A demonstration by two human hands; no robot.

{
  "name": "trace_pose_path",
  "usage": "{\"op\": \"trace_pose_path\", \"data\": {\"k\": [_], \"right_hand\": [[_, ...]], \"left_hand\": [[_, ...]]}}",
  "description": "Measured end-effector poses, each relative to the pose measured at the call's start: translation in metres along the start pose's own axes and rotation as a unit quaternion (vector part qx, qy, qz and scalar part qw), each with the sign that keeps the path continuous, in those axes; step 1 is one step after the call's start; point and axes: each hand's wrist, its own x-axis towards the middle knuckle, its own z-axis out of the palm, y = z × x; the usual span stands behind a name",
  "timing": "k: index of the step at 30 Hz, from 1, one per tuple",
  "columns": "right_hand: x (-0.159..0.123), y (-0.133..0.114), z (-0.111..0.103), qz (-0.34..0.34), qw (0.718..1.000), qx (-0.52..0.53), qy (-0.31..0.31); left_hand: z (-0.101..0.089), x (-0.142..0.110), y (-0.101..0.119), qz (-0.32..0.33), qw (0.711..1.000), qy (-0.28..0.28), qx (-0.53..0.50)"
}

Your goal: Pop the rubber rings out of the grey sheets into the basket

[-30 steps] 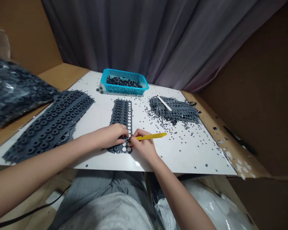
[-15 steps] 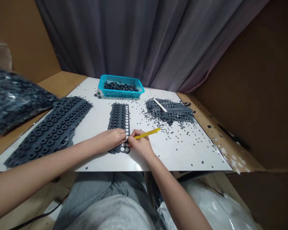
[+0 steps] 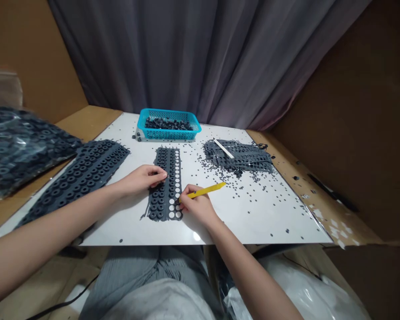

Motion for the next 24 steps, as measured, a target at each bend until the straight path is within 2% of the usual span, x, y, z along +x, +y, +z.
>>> {"op": "trace_pose_path", "data": {"k": [2, 4, 6, 8, 12, 16, 18, 20, 22, 24], "right_hand": [[0.001, 0.001, -0.004, 0.011, 0.999, 0.034, -0.028], [0.004, 0.002, -0.008, 0.021, 0.996, 0.068, -0.062], [0.007, 0.001, -0.013, 0.032, 0.991, 0.091, -0.095], [0.01, 0.0, -0.018, 0.043, 0.987, 0.103, -0.119], [0.014, -0.003, -0.025, 0.054, 0.981, 0.125, -0.138], [0.016, 0.0, -0.028, 0.089, 0.976, 0.146, -0.133], [0.018, 0.006, -0.028, 0.096, 0.973, 0.169, -0.124], [0.021, 0.015, -0.028, 0.102, 0.968, 0.205, -0.104], [0.026, 0.026, -0.028, 0.117, 0.957, 0.251, -0.084], [0.035, 0.034, -0.029, 0.118, 0.953, 0.27, -0.063]], "left_hand": [[-0.004, 0.003, 0.003, -0.06, 0.99, -0.045, -0.119], [-0.007, 0.006, 0.006, -0.113, 0.963, -0.085, -0.228], [-0.011, 0.009, 0.011, -0.15, 0.938, -0.109, -0.292], [-0.014, 0.012, 0.015, -0.169, 0.924, -0.117, -0.321], [-0.021, 0.021, 0.024, -0.192, 0.915, -0.123, -0.333], [-0.036, 0.048, 0.039, -0.199, 0.919, -0.12, -0.317], [-0.047, 0.075, 0.051, -0.168, 0.937, -0.081, -0.296], [-0.06, 0.109, 0.065, -0.11, 0.955, 0.009, -0.274], [-0.073, 0.144, 0.077, -0.051, 0.956, 0.121, -0.263], [-0.084, 0.172, 0.082, -0.024, 0.945, 0.194, -0.262]]}}
